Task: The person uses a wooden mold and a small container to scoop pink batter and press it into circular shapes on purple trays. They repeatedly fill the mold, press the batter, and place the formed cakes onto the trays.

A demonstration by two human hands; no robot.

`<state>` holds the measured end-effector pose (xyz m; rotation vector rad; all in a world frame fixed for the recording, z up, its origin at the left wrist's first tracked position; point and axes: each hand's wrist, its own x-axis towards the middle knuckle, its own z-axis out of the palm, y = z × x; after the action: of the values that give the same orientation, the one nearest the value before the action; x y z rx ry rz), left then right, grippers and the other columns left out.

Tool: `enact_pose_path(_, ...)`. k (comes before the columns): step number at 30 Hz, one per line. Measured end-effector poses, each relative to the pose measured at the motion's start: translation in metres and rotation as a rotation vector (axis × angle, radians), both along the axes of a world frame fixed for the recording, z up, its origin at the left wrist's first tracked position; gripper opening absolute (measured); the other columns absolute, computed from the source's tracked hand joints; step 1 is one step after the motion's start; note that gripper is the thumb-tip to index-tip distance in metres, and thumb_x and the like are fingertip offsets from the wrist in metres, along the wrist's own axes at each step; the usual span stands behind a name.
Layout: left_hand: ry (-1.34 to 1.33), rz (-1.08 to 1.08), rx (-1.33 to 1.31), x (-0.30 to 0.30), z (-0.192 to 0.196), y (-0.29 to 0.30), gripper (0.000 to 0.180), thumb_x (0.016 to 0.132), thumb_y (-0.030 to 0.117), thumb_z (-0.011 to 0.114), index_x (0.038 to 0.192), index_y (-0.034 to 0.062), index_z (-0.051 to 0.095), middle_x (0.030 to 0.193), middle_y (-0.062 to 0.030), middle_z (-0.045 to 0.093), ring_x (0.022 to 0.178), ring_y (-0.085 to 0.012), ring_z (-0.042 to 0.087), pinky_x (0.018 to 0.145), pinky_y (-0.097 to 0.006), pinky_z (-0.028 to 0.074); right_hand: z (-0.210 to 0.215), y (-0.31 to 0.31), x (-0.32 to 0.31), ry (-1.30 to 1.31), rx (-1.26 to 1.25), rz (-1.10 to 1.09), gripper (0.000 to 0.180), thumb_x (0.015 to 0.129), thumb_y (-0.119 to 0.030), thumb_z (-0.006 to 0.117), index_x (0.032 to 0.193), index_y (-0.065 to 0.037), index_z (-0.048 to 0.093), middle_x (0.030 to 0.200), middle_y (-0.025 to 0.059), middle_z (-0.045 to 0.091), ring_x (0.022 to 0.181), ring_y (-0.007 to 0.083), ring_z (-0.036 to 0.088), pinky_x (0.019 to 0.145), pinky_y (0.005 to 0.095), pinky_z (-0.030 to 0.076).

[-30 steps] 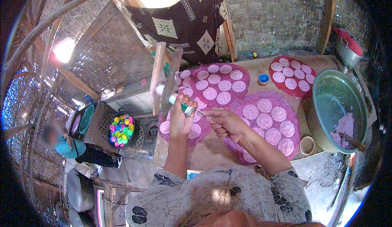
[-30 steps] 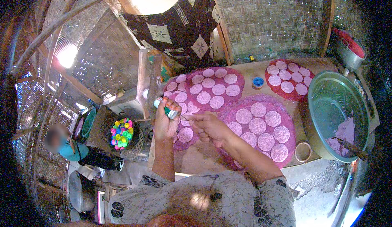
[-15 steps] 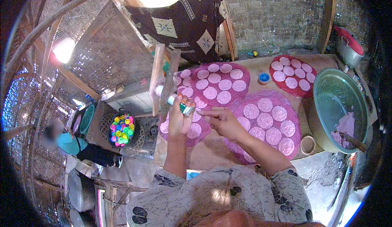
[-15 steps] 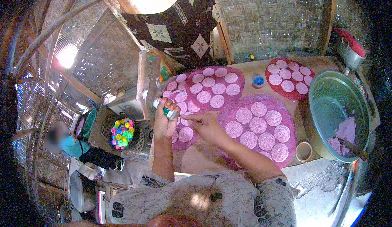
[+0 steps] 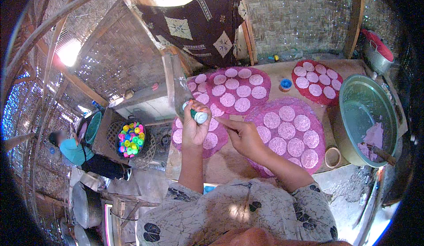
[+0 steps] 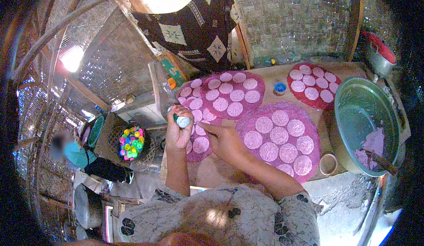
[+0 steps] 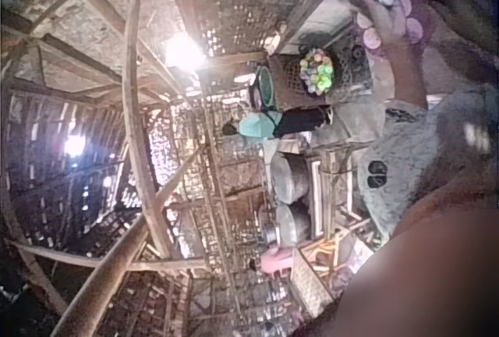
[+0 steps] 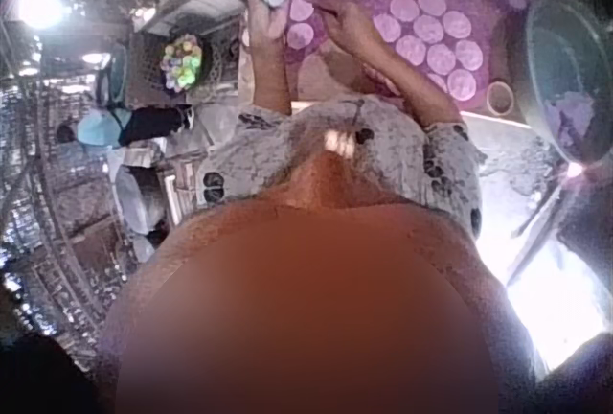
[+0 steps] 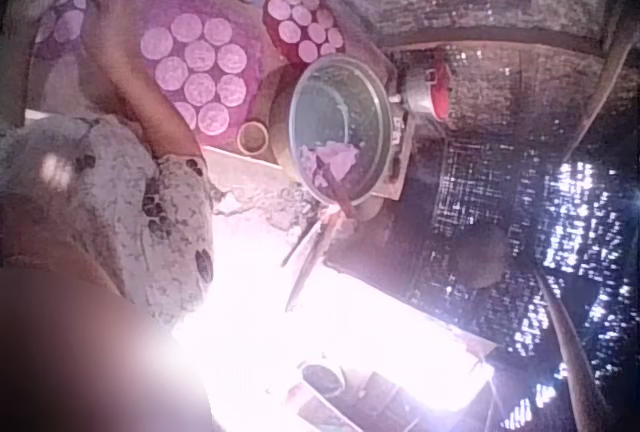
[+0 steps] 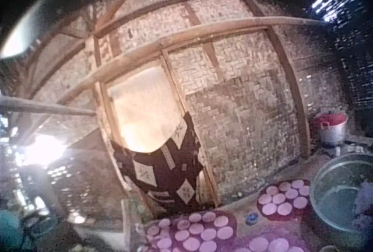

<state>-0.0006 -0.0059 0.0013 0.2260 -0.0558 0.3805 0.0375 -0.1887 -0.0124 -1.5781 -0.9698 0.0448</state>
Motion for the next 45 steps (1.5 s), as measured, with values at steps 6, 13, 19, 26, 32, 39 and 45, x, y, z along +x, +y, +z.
enact_pose_path(6,0.018,-0.048,-0.087,0.001,0.003,-0.003,0.009,0.094,0.007,0.059,0.089,0.0068,0.051,0.077,-0.0006,0.051,0.072,-0.0115,0.052,0.072,-0.030,0.048,-0.005,0.004,-0.001,-0.002,0.000,-0.005,0.039,0.088,0.003,0.057,0.123,-0.011,0.067,0.079,0.0246,0.063,0.058,0.0213,0.058,0.061,0.0330,0.050)
enact_pose_path(13,-0.019,-0.100,-0.136,0.001,-0.001,0.001,0.007,0.094,0.006,0.058,0.092,0.0064,0.051,0.079,-0.0012,0.052,0.074,-0.0125,0.052,0.072,-0.030,0.049,0.002,0.003,-0.003,0.020,-0.047,-0.002,0.033,0.089,0.002,0.056,0.119,-0.007,0.068,0.084,0.0251,0.064,0.065,0.0254,0.066,0.062,0.0346,0.051)
enact_pose_path(19,0.013,-0.045,0.001,0.003,-0.006,0.002,0.007,0.095,0.009,0.058,0.095,0.0073,0.051,0.080,-0.0010,0.052,0.074,-0.0123,0.052,0.073,-0.031,0.050,0.001,0.000,-0.006,-0.274,-0.164,-0.127,0.041,0.084,-0.001,0.058,0.124,-0.010,0.064,0.080,0.0192,0.063,0.066,0.0353,0.065,0.059,0.0407,0.053)
enact_pose_path(26,0.124,0.188,0.318,0.005,-0.008,-0.006,0.012,0.095,0.014,0.062,0.097,0.0084,0.051,0.081,-0.0008,0.053,0.072,-0.0116,0.051,0.072,-0.031,0.050,-0.015,0.005,-0.002,-0.507,-0.249,-0.216,0.049,0.085,-0.006,0.060,0.133,-0.011,0.056,0.069,0.0065,0.057,0.056,0.0255,0.061,0.047,0.0388,0.048)
enact_pose_path(32,0.136,0.194,0.374,0.002,-0.007,-0.004,0.012,0.095,0.014,0.062,0.097,0.0086,0.052,0.080,-0.0002,0.053,0.072,-0.0119,0.051,0.071,-0.031,0.049,-0.030,0.020,0.029,0.225,0.021,0.225,0.038,0.091,-0.009,0.059,0.128,-0.010,0.062,0.063,-0.0036,0.048,0.054,0.0139,0.050,0.044,0.0320,0.039)
enact_pose_path(39,0.148,0.229,0.369,0.006,-0.009,-0.001,0.012,0.095,0.014,0.062,0.098,0.0085,0.053,0.081,-0.0002,0.054,0.073,-0.0122,0.052,0.070,-0.032,0.049,-0.037,0.020,0.013,-0.457,-0.040,-0.150,0.041,0.089,-0.009,0.058,0.129,-0.012,0.063,0.074,0.0153,0.065,0.057,0.0150,0.058,0.051,0.0359,0.045)
enact_pose_path(45,0.129,0.215,0.384,0.005,-0.009,0.001,0.012,0.095,0.013,0.063,0.097,0.0080,0.053,0.081,-0.0001,0.054,0.073,-0.0118,0.052,0.072,-0.031,0.048,-0.024,0.018,0.011,0.182,-0.028,0.112,0.040,0.089,-0.002,0.058,0.127,-0.015,0.065,0.068,0.0157,0.057,0.057,0.0234,0.053,0.051,0.0353,0.045)
